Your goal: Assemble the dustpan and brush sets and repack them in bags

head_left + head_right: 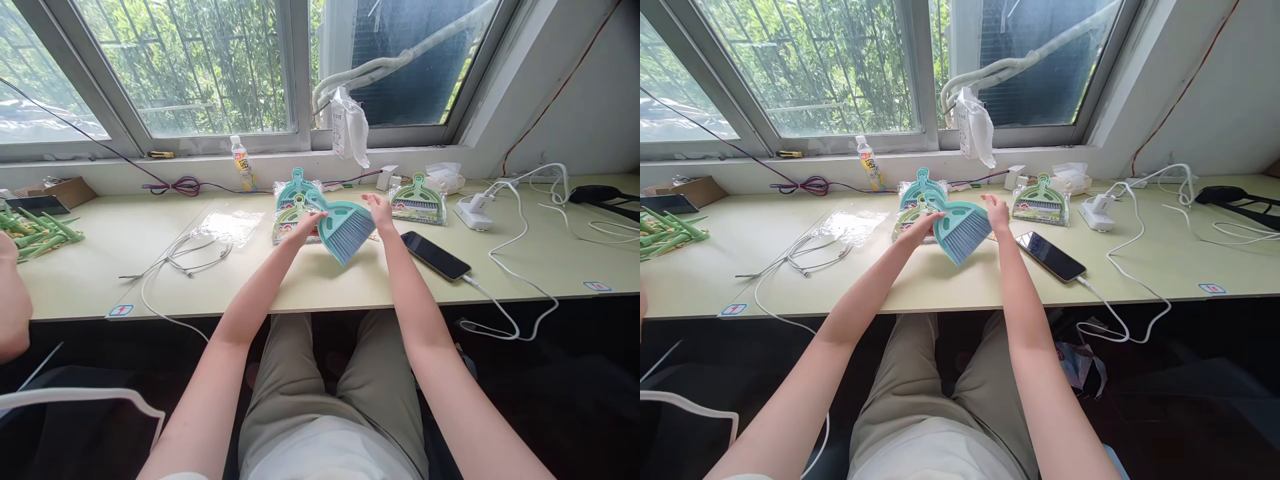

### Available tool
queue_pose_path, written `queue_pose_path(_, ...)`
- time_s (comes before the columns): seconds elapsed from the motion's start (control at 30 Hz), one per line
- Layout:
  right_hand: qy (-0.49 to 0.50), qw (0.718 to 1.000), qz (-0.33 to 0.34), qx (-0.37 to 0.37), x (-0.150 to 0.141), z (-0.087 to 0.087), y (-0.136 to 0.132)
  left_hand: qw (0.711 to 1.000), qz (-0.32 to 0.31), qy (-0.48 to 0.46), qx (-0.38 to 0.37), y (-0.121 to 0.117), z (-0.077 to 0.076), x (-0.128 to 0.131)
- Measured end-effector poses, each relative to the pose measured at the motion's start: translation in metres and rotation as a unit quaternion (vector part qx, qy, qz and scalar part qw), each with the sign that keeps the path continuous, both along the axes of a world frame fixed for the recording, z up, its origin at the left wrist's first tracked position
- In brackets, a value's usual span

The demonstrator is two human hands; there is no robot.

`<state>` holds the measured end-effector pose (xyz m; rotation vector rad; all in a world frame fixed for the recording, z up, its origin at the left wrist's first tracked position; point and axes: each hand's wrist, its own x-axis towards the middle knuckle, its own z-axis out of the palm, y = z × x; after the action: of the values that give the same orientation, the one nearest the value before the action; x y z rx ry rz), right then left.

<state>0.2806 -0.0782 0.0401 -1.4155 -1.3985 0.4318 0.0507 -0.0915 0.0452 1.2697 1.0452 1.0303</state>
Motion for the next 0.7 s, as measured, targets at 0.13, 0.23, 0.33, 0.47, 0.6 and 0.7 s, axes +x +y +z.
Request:
queue_pose_path(0.13,-0.117,0.971,-0.123,-0.166,0.02,-0.019,0.006,0.991,0.066,-0.114,-0.003,0.012,0.001,-0.014)
queue_pose_path(0.23,-0.213,0.947,-0.085,-0.224,0.013,-0.028,0.007,0.987,0.056,-0.151,0.006,0.012,0.001,-0.023)
queue_pose_path(0.33,-0.219,0.959,-0.034,-0.175,0.002,-0.032,0.009,0.985,0.058,-0.163,0.0,0.011,0.001,-0.026)
queue_pose_path(0.47,-0.116,0.99,-0.037,-0.075,0.001,-0.027,0.012,0.982,0.072,-0.176,-0.003,0.012,-0.002,-0.025)
queue_pose_path(0.6,-0.013,0.995,-0.08,0.06,-0.003,-0.004,0.0,0.983,0.066,-0.172,0.008,0.015,-0.006,-0.025)
queue_pose_path(0.7,-0.04,0.989,-0.035,0.138,-0.023,0.014,-0.018,0.986,0.059,-0.153,0.002,0.015,-0.008,-0.022)
